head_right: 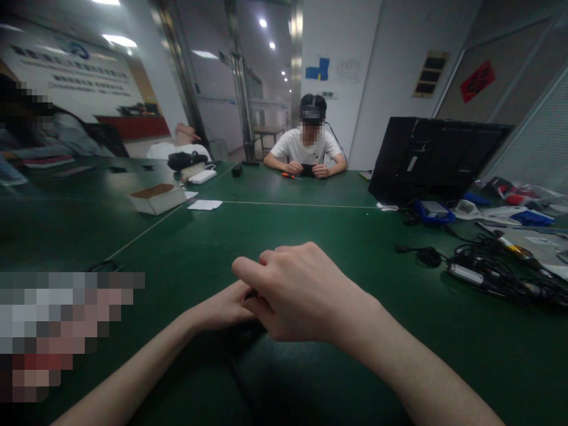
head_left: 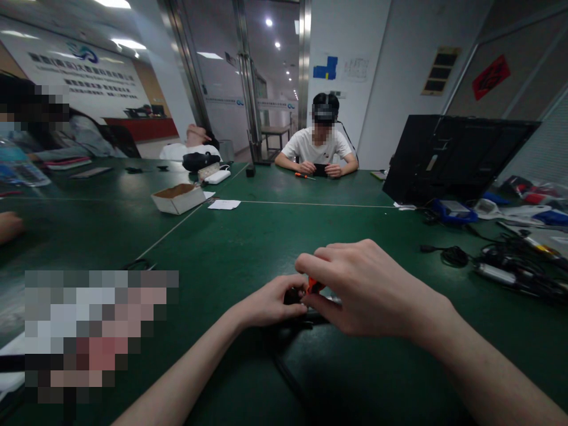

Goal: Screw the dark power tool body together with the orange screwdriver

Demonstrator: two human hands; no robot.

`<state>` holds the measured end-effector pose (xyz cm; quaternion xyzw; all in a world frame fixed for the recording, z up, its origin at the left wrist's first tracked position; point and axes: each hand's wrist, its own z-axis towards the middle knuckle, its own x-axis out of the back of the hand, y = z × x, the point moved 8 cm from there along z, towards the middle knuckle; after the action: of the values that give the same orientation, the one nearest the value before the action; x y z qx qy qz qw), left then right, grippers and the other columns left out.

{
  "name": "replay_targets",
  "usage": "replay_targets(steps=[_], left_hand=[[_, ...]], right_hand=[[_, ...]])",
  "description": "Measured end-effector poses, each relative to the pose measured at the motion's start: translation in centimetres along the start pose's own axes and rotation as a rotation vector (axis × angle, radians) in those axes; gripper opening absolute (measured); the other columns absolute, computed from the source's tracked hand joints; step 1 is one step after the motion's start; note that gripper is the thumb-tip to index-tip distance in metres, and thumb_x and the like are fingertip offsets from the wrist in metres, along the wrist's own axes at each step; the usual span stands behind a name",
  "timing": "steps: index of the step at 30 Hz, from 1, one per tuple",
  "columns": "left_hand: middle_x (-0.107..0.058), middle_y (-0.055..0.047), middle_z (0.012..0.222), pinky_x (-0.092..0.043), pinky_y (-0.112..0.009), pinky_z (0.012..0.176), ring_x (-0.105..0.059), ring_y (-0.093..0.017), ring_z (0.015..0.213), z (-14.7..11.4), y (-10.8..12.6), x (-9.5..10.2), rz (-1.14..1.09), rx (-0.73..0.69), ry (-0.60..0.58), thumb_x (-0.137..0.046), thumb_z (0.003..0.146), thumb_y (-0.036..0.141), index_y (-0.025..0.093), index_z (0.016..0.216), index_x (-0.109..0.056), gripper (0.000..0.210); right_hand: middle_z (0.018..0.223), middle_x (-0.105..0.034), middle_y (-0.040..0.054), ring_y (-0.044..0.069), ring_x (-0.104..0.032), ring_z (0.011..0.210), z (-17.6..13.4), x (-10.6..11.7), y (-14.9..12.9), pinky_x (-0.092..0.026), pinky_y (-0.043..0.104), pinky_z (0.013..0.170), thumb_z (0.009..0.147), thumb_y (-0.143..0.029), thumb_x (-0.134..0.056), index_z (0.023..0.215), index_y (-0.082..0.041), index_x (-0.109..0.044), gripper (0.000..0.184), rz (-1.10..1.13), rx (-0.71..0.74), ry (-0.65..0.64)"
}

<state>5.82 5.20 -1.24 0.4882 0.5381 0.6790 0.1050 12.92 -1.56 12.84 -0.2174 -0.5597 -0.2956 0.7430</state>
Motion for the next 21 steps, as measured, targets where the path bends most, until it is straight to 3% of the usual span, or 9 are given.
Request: replay_targets(steps=[3,5,7,11,17,21], left_hand=[[-0.062,-0.003,0.098,-0.047,-0.031,0.079,-0.058,-0.023,0.092,-0.04,-0.39,-0.15,-0.019,0.023,0.002,-0.064,0.076,0.023,0.017,0.099,-0.06,0.024],[-0.062,-0.002,0.098,-0.047,-0.031,0.079,-0.058,-0.022,0.091,-0.04,-0.4,-0.16,-0.015,0.016,0.003,-0.064,0.076,0.023,0.018,0.099,-0.06,0.024],[-0.062,-0.002,0.098,-0.046,-0.031,0.08,-0.057,-0.022,0.092,-0.03,-0.24,-0.07,-0.008,0.0,0.007,-0.064,0.076,0.022,0.018,0.098,-0.06,0.022],[-0.063,-0.002,0.099,-0.045,-0.032,0.084,-0.056,-0.023,0.096,0.03,0.16,0.03,-0.008,-0.03,-0.007,-0.062,0.077,0.022,0.019,0.096,-0.061,0.02],[-0.061,-0.004,0.101,-0.046,-0.034,0.082,-0.057,-0.023,0.093,0.02,-0.14,-0.08,-0.013,0.014,-0.024,-0.063,0.076,0.025,0.017,0.101,-0.059,0.026],[-0.062,-0.003,0.097,-0.046,-0.033,0.081,-0.057,-0.023,0.092,-0.08,0.07,-0.04,-0.013,0.004,0.0,-0.062,0.076,0.024,0.018,0.097,-0.06,0.021]], right_hand=[[0.067,-0.053,-0.0028,0.011,-0.04,0.053,0.12,-0.03,0.32,-0.016,0.025,0.05,0.092,-0.037,-0.045,0.09,-0.022,-0.047,0.015,-0.054,-0.022,0.02],[0.067,-0.053,-0.0029,0.01,-0.039,0.053,0.15,-0.06,0.29,-0.016,0.025,0.05,0.092,-0.033,-0.044,0.09,-0.021,-0.048,0.012,-0.042,-0.017,0.017],[0.071,-0.055,-0.0025,0.01,-0.041,0.055,0.13,-0.02,0.08,-0.017,0.024,0.05,0.089,-0.027,-0.046,0.092,-0.02,-0.047,0.007,-0.002,-0.001,0.009],[0.079,-0.057,-0.0019,0.01,-0.044,0.06,0.02,0.08,-0.3,-0.02,0.023,0.051,0.082,-0.023,-0.051,0.095,-0.02,-0.046,0.014,0.042,0.017,-0.004],[0.067,-0.053,-0.0033,0.01,-0.04,0.053,0.14,0.02,0.15,-0.017,0.025,0.05,0.092,-0.037,-0.044,0.09,-0.022,-0.047,0.015,-0.041,-0.015,0.016],[0.069,-0.054,-0.0027,0.01,-0.041,0.054,0.21,-0.06,0.11,-0.018,0.025,0.05,0.09,-0.028,-0.045,0.091,-0.021,-0.047,0.007,-0.019,-0.014,-0.007]])
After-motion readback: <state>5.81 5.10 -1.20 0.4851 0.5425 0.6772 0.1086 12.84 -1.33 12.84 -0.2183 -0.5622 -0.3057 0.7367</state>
